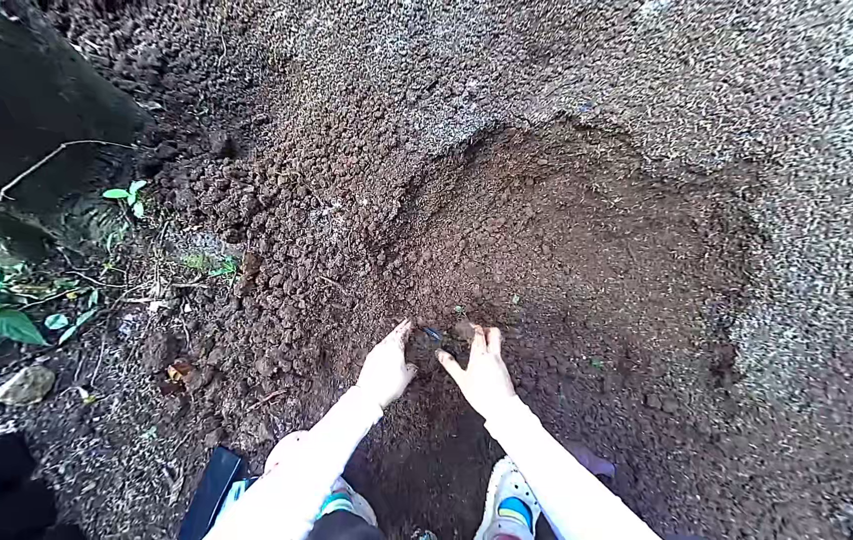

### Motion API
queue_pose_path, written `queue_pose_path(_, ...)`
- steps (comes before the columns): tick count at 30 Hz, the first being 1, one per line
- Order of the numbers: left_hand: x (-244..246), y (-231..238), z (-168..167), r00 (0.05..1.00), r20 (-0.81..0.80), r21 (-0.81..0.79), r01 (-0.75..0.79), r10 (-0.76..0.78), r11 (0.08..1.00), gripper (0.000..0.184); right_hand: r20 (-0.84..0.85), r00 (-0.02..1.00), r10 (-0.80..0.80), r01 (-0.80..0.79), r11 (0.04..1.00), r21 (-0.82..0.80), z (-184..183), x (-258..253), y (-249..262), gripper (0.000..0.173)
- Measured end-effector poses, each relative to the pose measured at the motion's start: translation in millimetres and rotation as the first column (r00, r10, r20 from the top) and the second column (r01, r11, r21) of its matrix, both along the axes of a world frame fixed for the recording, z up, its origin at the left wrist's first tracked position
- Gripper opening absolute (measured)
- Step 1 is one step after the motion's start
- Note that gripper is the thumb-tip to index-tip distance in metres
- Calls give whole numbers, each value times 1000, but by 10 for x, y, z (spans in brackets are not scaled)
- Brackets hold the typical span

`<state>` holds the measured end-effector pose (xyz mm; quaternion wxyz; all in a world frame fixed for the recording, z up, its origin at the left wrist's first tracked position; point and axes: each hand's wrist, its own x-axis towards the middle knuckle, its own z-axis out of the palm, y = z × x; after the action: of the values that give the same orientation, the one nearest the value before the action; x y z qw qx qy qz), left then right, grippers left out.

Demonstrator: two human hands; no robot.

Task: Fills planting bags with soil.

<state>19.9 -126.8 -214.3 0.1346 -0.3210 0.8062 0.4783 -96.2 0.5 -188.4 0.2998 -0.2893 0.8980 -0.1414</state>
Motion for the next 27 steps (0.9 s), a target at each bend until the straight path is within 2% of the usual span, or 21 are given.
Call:
queue_pose_path(1, 7, -20, -57, 999, -36, -5, 35, -35, 999, 71, 54, 999, 0, -6, 995, 101, -50, -26, -46, 88)
queue_pose_path(2, 4, -35, -104, 995, -55, -7, 88, -89, 996, 69, 109, 994, 9, -29, 983, 182, -127, -51, -95, 86)
queue_pose_path(4, -20, -56, -149, 983, -28, 4, 180, -180, 984, 67, 125, 990, 66, -99, 955, 280, -242, -71, -182, 68)
queue_pose_path(6, -34, -85, -62, 985, 14, 62, 169, -170, 984, 70, 97, 989, 110, -135, 944, 300, -182, -79, -227, 60)
queue_pose_path(8, 5, -128, 125, 996, 21, 139, 88, -92, 986, 71, 85, 987, 136, -154, 954, 256, 31, -49, -210, 57)
queue_pose_path(10, 96, -152, 319, 997, -68, 210, -10, 25, 978, 68, 38, 989, 145, -149, 974, 170, 310, 9, -151, 53)
queue_pose_path(12, 212, -147, 475, 977, -196, 254, -34, 86, 966, 67, -50, 994, 96, -96, 995, 7, 482, 71, -5, 47)
queue_pose_path(14, 289, -144, 519, 943, -316, 261, -22, 107, 965, 70, -156, 987, 21, -51, 980, -190, 389, 110, 89, 50)
queue_pose_path(15, 298, -134, 463, 934, -335, 265, -30, 122, 964, 72, -157, 988, -4, -29, 977, -210, 280, 128, 76, 54)
queue_pose_path(16, 291, -111, 336, 942, -309, 268, -47, 132, 962, 74, -119, 993, -3, -16, 987, -160, 126, 134, 47, 55)
queue_pose_path(18, 216, -68, -28, 983, -146, 270, -66, 108, 961, 75, 26, 998, 60, -62, 997, 53, -207, 63, -43, 57)
queue_pose_path(20, 110, -86, -174, 996, -19, 262, -79, 87, 962, 77, 111, 990, 83, -95, 991, 99, -332, -41, -142, 57)
queue_pose_path(22, 45, -141, 52, 994, -8, 238, -101, 106, 966, 75, 95, 992, 83, -86, 996, 27, -158, -84, -190, 56)
queue_pose_path(24, 70, -116, 314, 989, -67, 252, -113, 134, 961, 74, 34, 999, 42, -38, 992, -122, 21, -57, -84, 53)
queue_pose_path(26, 74, -85, 407, 975, -145, 297, -121, 170, 947, 77, -28, 999, -42, 30, 940, -339, -45, -52, -7, 52)
queue_pose_path(27, 42, -71, 364, 973, -154, 310, -119, 173, 943, 77, -1, 997, -71, 66, 926, -371, -141, -79, -15, 53)
